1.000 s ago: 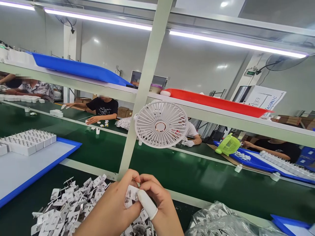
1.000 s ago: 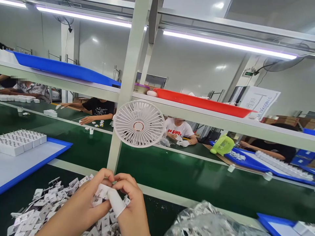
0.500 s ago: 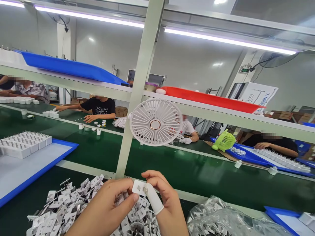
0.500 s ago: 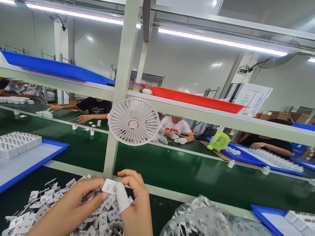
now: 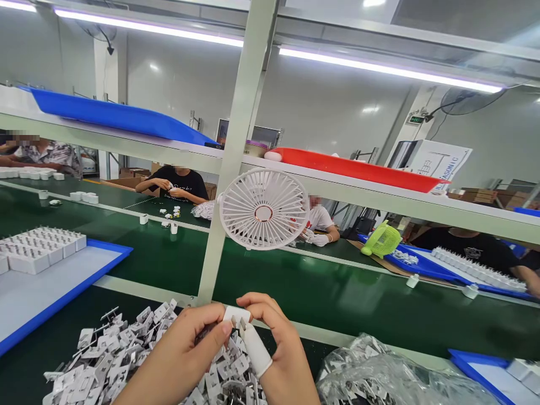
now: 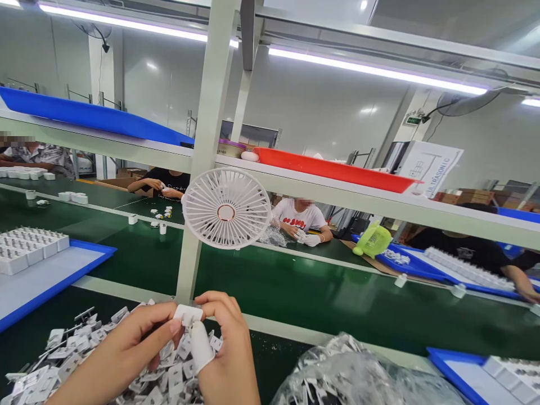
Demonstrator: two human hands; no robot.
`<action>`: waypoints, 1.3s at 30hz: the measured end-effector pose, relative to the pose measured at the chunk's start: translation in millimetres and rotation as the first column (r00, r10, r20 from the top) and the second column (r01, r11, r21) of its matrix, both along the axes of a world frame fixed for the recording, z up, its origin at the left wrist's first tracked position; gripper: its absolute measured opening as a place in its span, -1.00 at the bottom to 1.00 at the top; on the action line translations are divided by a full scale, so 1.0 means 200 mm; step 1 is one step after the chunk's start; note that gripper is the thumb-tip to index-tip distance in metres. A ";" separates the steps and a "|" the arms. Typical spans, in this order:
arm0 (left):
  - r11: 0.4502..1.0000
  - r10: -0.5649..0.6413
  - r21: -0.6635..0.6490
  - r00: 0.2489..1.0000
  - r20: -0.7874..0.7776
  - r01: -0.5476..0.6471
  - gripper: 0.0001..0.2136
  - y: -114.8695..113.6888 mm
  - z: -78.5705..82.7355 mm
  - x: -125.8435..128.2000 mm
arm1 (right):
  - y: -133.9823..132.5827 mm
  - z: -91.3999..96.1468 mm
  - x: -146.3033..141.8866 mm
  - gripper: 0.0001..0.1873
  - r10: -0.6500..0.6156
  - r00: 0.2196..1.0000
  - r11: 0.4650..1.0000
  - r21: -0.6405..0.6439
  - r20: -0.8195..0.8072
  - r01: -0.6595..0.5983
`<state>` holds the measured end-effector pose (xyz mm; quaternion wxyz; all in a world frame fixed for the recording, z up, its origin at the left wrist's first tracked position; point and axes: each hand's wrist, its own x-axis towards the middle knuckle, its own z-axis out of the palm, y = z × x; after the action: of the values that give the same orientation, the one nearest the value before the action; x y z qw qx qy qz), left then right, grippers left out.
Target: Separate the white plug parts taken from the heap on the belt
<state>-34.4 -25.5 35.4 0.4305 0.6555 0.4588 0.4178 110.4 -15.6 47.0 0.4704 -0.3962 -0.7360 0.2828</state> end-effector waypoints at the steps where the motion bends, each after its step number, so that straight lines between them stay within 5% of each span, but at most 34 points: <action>1: 1.000 -0.004 -0.003 1.000 -0.002 0.004 -0.67 0.00 0.00 0.00 | 0.00 0.00 0.00 -0.89 -0.002 1.000 1.000 -0.012 0.003 0.002; 5: 0.998 -0.029 -0.045 0.998 0.056 0.031 -0.66 0.01 -0.02 0.00 | -0.01 0.02 0.02 -0.77 0.030 0.999 0.999 -0.045 -0.019 -0.031; 10: 0.998 -0.034 -0.055 0.994 0.100 0.040 -0.67 0.01 -0.02 0.00 | 0.00 0.01 0.01 -0.92 0.041 0.999 0.999 -0.011 -0.003 -0.041; 17: 0.999 0.042 0.039 0.995 -0.094 -0.039 -0.69 0.02 0.00 0.02 | 0.05 -0.02 0.02 -0.82 -0.033 0.993 0.997 -0.072 0.114 0.042; 20: 0.996 0.087 0.019 0.993 -0.083 -0.085 -0.68 0.03 -0.01 0.01 | 0.11 -0.08 0.05 -0.75 -0.194 0.895 0.978 0.012 0.403 0.207; 23: 0.996 0.083 -0.036 0.997 0.006 -0.082 -0.67 0.04 -0.01 0.00 | 0.14 -0.16 0.07 -0.70 -0.205 0.760 0.975 0.058 0.617 0.216; 27: 0.995 0.090 -0.049 0.994 0.063 -0.087 -0.68 0.04 -0.02 0.00 | 0.16 -0.25 0.05 -0.66 -0.103 0.659 0.992 0.025 0.745 0.127; 31: 0.995 0.096 -0.014 0.993 0.071 -0.095 -0.69 0.05 -0.02 0.01 | 0.15 -0.24 0.03 -0.59 -0.123 0.623 0.990 0.048 0.773 0.136; 35: 0.997 0.059 -0.052 0.981 0.187 -0.050 -0.73 0.05 -0.02 0.02 | 0.11 -0.12 0.02 -0.63 -0.167 0.793 0.986 0.082 0.585 0.147; 39: 0.997 0.027 -0.073 0.916 0.400 0.002 -0.79 0.06 -0.03 0.04 | 0.05 -0.04 -0.01 -0.89 0.035 0.979 0.998 -0.066 0.201 -0.022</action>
<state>-26.6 -13.5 28.7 0.5358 0.5371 0.3798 0.5293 108.2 -5.0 38.3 0.3763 -0.4269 -0.7762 0.2712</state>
